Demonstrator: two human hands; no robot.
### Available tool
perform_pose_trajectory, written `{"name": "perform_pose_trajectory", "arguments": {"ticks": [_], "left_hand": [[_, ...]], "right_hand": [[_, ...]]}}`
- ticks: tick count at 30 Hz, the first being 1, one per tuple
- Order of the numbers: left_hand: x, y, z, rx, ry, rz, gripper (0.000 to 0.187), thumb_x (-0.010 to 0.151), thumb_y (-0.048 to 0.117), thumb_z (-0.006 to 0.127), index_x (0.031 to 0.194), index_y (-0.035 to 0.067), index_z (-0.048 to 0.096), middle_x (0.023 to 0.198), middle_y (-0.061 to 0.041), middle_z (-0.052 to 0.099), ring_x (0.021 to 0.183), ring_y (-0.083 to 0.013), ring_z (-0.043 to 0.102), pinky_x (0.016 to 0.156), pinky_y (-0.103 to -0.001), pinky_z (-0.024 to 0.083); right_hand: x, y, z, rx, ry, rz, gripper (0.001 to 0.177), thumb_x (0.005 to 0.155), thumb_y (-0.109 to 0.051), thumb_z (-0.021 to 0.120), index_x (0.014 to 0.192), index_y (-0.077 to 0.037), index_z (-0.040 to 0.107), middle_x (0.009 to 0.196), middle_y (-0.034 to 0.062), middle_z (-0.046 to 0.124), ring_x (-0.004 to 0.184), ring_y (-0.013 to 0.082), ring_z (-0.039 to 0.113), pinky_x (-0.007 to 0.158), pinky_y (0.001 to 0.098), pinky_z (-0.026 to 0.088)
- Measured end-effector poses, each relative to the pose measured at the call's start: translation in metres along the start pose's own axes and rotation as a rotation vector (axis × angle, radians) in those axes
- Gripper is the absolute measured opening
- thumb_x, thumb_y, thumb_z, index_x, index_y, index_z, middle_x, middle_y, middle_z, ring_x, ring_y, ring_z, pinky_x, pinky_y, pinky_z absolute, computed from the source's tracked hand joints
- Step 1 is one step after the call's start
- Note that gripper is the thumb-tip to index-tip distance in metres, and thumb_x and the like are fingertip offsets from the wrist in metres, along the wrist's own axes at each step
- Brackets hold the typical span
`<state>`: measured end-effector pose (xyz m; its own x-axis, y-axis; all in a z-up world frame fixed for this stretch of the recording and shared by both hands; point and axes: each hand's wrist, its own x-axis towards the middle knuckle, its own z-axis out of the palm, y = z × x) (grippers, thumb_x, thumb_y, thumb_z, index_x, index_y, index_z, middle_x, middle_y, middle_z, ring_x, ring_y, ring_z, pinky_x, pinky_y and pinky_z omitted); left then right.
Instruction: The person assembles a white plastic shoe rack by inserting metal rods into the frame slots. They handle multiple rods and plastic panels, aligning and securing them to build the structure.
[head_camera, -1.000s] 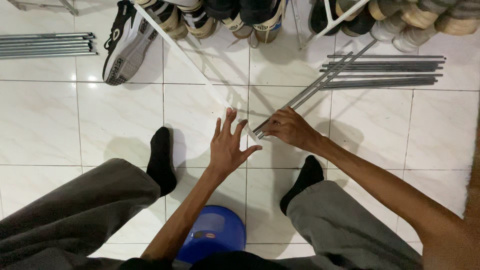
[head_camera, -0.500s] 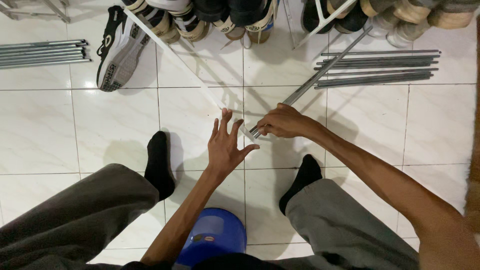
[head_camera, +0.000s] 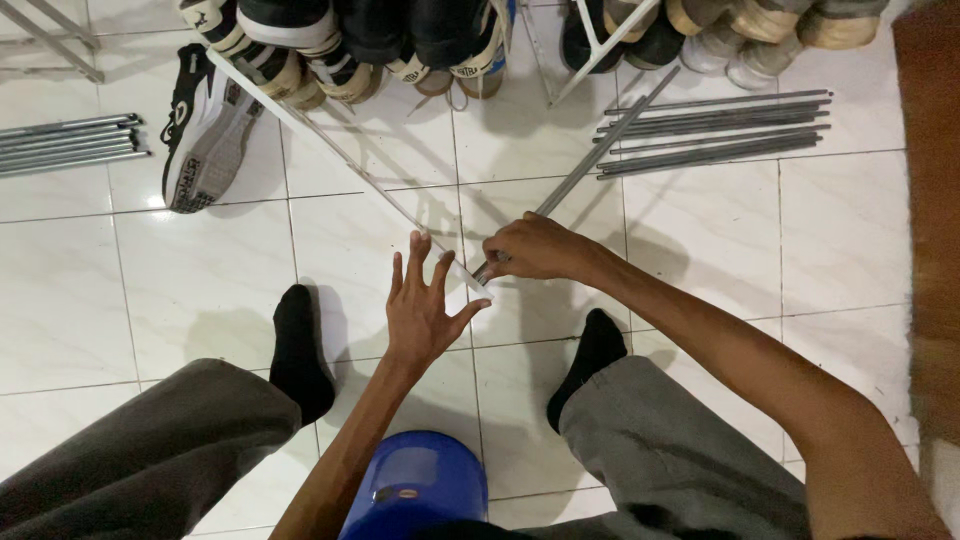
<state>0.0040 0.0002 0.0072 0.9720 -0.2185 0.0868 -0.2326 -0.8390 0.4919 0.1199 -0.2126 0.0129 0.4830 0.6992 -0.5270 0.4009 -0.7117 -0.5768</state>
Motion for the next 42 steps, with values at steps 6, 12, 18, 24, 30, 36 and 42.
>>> {"name": "perform_pose_trajectory", "arguments": {"ticks": [6,12,18,24,30,36,42], "left_hand": [[-0.002,-0.001,-0.002,0.022,0.03,0.037,0.082,0.082,0.063,0.076,0.132,0.0,0.06,0.151,-0.031,0.044,0.152,-0.0429,0.027,0.119,-0.062,0.031],[0.006,0.006,-0.003,-0.096,0.14,-0.11,0.046,0.092,0.035,0.078,0.124,0.004,0.063,0.15,-0.03,0.043,0.141,-0.0445,0.045,0.109,-0.055,0.045],[0.039,0.003,-0.002,-0.144,0.3,-0.245,0.06,0.094,0.024,0.078,0.138,-0.003,0.047,0.145,-0.031,0.041,0.132,-0.0474,0.05,0.101,-0.05,0.051],[0.067,-0.045,0.026,-0.251,0.412,-0.459,0.087,0.096,0.021,0.078,0.155,-0.01,0.024,0.146,-0.03,0.043,0.128,-0.0444,0.054,0.1,-0.048,0.051],[0.066,-0.066,0.041,-0.233,0.415,-0.481,0.082,0.091,0.006,0.069,0.157,-0.009,0.023,0.135,-0.025,0.052,0.115,-0.0386,0.059,0.093,-0.048,0.051],[0.055,-0.038,0.023,-0.277,0.455,-0.577,0.069,0.099,0.001,0.058,0.158,-0.009,0.025,0.123,-0.023,0.053,0.101,-0.0367,0.061,0.083,-0.046,0.052],[0.047,-0.031,0.015,-0.214,0.546,-0.523,0.064,0.102,-0.001,0.055,0.159,-0.007,0.028,0.124,-0.021,0.054,0.099,-0.0356,0.064,0.076,-0.043,0.054]], "right_hand": [[-0.012,0.021,-0.015,-0.103,0.147,-0.082,0.041,0.084,-0.052,0.073,0.09,-0.012,0.073,0.084,0.0037,0.075,0.089,0.0254,0.069,0.09,0.0439,0.045],[-0.017,0.051,-0.013,-0.175,0.234,-0.002,0.04,0.095,-0.05,0.068,0.091,-0.011,0.073,0.083,0.0052,0.072,0.091,0.0268,0.068,0.091,0.044,0.046],[-0.02,0.079,-0.007,-0.3,0.444,0.003,0.033,0.099,-0.04,0.064,0.091,-0.009,0.073,0.083,0.0072,0.069,0.091,0.0275,0.066,0.089,0.0469,0.044],[-0.022,0.087,-0.016,-0.348,0.606,0.056,0.025,0.1,-0.032,0.066,0.094,-0.008,0.072,0.094,0.007,0.067,0.102,0.0269,0.059,0.094,0.0469,0.043],[-0.019,0.104,-0.029,-0.139,0.959,0.115,0.03,0.095,-0.02,0.078,0.112,-0.002,0.062,0.118,0.0171,0.059,0.115,0.0353,0.055,0.097,0.0496,0.045],[0.001,0.136,-0.079,0.462,1.245,0.243,0.049,0.096,-0.016,0.076,0.133,-0.002,0.046,0.116,0.0154,0.056,0.106,0.0273,0.062,0.085,0.0401,0.055],[0.028,0.164,-0.098,0.487,1.411,0.145,0.048,0.101,-0.018,0.076,0.133,0.0,0.045,0.115,0.0128,0.062,0.105,0.0233,0.064,0.088,0.0365,0.056]]}}
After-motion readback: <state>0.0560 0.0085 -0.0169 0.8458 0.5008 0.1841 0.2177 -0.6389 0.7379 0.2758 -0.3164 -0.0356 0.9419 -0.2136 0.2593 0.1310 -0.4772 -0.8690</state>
